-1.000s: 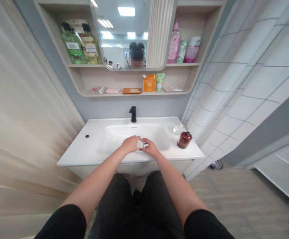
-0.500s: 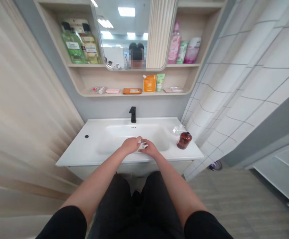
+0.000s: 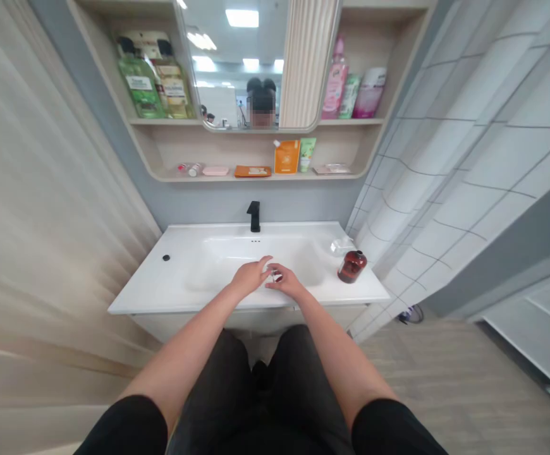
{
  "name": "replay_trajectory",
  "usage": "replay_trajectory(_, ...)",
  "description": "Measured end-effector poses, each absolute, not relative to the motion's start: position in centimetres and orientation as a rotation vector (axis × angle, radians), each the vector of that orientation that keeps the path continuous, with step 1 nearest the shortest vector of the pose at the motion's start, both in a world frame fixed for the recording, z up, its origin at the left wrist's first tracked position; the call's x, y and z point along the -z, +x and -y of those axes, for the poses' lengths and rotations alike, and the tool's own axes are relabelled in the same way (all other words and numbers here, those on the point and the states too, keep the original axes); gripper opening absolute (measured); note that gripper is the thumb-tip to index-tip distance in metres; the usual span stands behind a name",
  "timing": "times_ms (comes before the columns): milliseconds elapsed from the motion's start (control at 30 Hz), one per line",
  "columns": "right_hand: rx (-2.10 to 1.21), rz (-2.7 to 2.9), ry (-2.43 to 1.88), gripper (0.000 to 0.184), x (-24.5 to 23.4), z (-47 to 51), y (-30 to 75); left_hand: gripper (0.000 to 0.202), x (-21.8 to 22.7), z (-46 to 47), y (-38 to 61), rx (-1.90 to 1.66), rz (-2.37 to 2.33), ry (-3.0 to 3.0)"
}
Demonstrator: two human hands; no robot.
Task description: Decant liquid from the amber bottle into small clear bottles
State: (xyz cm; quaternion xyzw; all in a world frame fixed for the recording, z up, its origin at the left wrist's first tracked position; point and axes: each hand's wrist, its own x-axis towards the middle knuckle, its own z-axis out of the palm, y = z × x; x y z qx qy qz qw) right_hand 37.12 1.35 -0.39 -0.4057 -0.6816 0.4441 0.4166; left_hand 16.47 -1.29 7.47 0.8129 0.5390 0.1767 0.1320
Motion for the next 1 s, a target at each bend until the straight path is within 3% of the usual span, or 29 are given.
replay_trajectory(167,-1.142,1.639,-0.981,0.071,0.6,-1.5,37.4,0.089,-4.7,1.8,15.4,-1.03,-1.408,2.05)
replay_trajectory(433,-1.302,1.639,-0.892,0.079,0.2,-1.0,37.8,0.071,-1.2,3.3,14.4,-1.204,-1.293,1.584)
replay_trajectory(667,-1.24,1.605,-0.96,0.051,0.0,-0.8,37.6,0.08,-1.4,5.2,1.5,-1.63,-1.881,1.368)
replay_trajectory(833,-1.295,1.578,-0.936,0.045,0.3,-1.2,37.4,0.085,-1.4,8.1,-10.0,-1.471,-2.46,1.23)
replay_trajectory(1000,-1.292,1.551,-0.948,0.042,0.7,-1.3,37.2,0.088,-1.7,9.4,-13.8,-1.382,-2.555,1.146)
